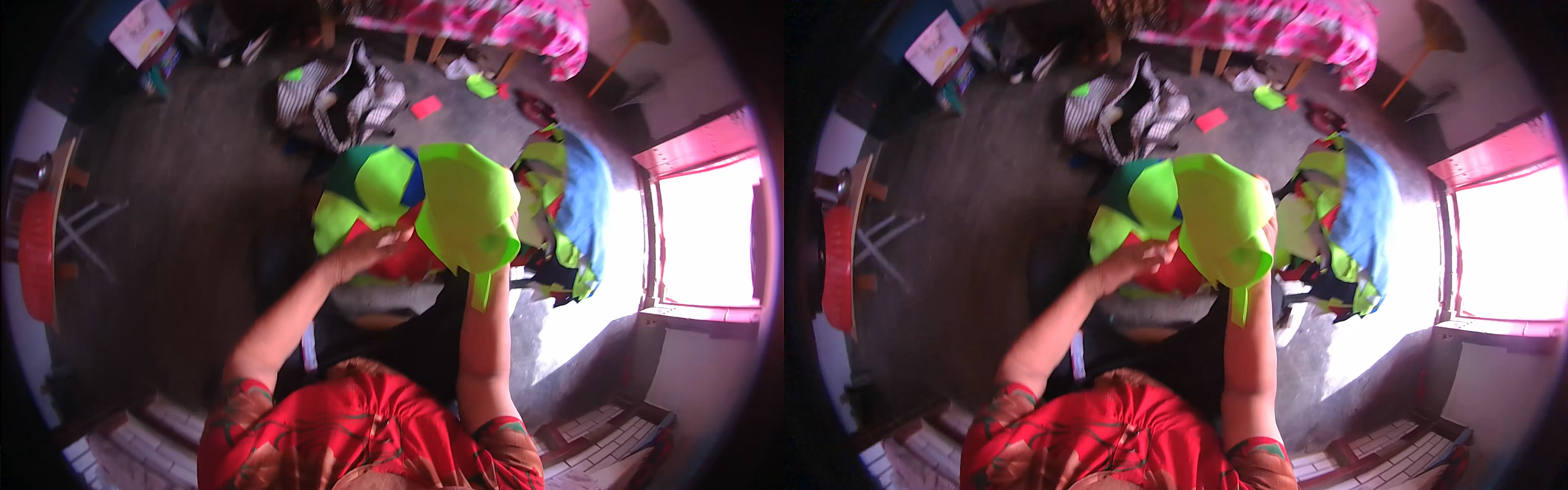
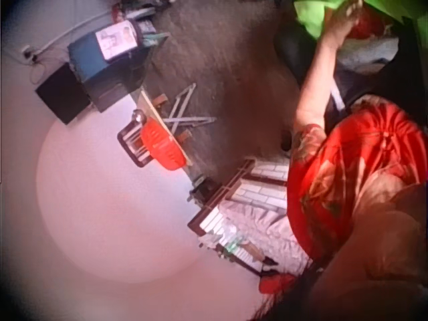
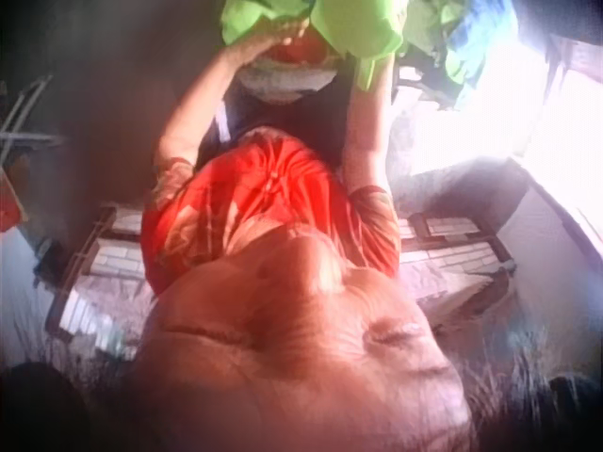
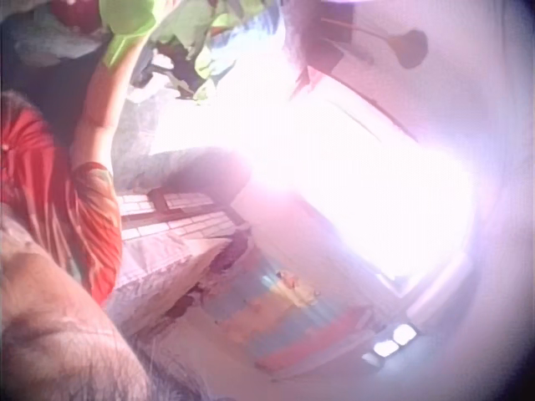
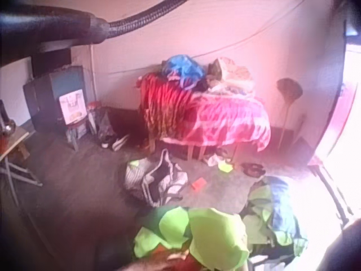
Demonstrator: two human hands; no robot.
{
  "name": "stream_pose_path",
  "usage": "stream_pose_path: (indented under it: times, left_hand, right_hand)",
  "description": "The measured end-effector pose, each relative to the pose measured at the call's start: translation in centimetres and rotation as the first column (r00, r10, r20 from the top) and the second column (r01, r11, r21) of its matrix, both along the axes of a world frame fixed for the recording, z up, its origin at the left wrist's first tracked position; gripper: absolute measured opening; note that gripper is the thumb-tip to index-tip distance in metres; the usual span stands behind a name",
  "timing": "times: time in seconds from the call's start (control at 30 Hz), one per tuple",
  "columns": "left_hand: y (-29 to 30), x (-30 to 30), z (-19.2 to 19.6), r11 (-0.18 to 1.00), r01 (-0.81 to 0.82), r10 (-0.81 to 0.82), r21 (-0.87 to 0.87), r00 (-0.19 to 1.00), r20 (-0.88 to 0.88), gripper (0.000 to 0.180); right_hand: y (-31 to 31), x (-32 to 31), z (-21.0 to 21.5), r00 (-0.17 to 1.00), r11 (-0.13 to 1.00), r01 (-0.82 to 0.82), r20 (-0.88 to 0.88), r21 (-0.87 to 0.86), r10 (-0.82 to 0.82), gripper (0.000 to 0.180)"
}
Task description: The person sits on the floor and sorts through a pile of colorful fabric pieces. They pick up individual pieces, fold them, and place them into two separate stacks on either side of their legs.
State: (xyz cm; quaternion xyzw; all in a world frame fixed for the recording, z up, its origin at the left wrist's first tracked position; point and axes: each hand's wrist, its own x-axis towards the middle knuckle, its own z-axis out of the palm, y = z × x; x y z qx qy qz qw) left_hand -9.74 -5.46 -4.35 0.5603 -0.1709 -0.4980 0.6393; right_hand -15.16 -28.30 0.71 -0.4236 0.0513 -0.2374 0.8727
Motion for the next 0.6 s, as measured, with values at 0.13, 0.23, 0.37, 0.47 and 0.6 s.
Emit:
stream_pose_path:
  times: [0.13,0.23,0.37,0.47,0.6]
  left_hand:
    - [0.7,3.3,-0.4,0.988,-0.087,0.073,-0.125,0.991,-0.109,0.051]
    - [0.8,5.5,-2.0,0.98,-0.185,0.155,-0.079,0.945,-0.29,0.05]
    - [-0.8,5.6,-2.7,0.953,-0.248,0.17,-0.174,0.913,-0.371,0.048]
    - [-1.3,6.0,-2.3,0.945,-0.286,0.235,-0.159,0.931,-0.279,0.046]
    - [-0.5,6.8,-2.7,0.9,-0.324,0.201,-0.29,0.902,-0.383,0.039]
  right_hand:
    - [3.6,0.4,-4.3,0.982,0.981,-0.177,-0.076,-0.081,0.171,0.034]
    - [3.5,0.1,-7.0,0.953,0.96,-0.2,-0.19,0.196,0.237,0.035]
    - [1.7,0.3,-11.4,0.949,0.944,-0.247,-0.14,0.217,0.281,0.038]
    - [4.2,1.6,-7.9,0.925,0.946,-0.229,-0.251,0.231,0.285,0.032]
    - [6.0,3.1,-5.8,0.919,0.962,-0.225,-0.295,0.155,0.262,0.027]
